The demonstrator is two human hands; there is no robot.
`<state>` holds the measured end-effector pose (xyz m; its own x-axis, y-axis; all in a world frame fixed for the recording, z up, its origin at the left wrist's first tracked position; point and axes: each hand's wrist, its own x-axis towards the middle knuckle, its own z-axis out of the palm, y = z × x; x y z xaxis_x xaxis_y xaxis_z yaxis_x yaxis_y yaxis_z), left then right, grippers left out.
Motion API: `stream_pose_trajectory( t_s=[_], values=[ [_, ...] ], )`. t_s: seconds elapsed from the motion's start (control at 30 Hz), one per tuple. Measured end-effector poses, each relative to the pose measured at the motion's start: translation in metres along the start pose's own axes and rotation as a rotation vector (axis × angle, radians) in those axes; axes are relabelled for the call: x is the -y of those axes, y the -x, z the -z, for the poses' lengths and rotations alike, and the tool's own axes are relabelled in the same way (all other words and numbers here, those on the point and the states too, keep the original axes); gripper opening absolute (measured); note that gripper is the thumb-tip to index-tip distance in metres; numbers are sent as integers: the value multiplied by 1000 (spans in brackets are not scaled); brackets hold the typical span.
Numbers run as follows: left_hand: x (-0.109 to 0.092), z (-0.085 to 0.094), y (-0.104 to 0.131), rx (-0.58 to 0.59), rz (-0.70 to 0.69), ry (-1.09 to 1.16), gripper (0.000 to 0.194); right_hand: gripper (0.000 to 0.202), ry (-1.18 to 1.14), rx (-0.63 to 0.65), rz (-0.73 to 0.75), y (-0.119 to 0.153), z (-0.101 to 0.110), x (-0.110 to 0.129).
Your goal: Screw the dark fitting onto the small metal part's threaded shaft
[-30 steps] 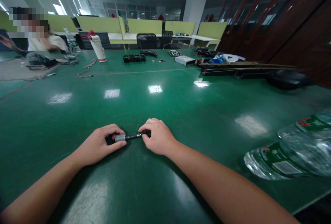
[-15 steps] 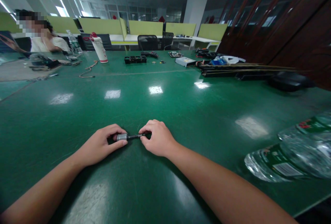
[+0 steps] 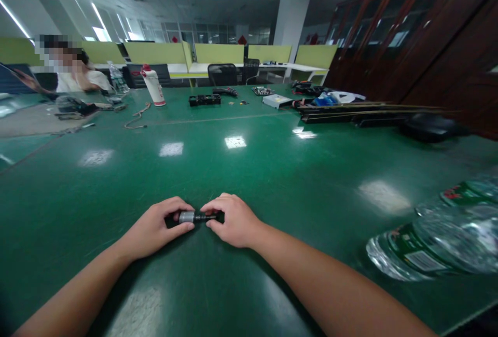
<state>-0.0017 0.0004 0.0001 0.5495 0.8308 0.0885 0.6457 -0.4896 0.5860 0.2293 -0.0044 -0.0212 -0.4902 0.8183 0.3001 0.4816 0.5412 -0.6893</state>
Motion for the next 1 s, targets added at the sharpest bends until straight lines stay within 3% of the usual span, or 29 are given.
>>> stream_pose_trajectory(
  t_s=[0.2, 0.43, 1.0],
  values=[
    [0, 0, 1, -16, -1, 9, 25, 23, 69, -7, -28, -1, -2, 0],
    [5, -2, 1, -24, 17, 39, 31, 28, 117, 63, 37, -1, -2, 0],
    [1, -2, 1, 8, -42, 11, 23, 16, 99, 60, 33, -3, -3, -3]
  ],
)
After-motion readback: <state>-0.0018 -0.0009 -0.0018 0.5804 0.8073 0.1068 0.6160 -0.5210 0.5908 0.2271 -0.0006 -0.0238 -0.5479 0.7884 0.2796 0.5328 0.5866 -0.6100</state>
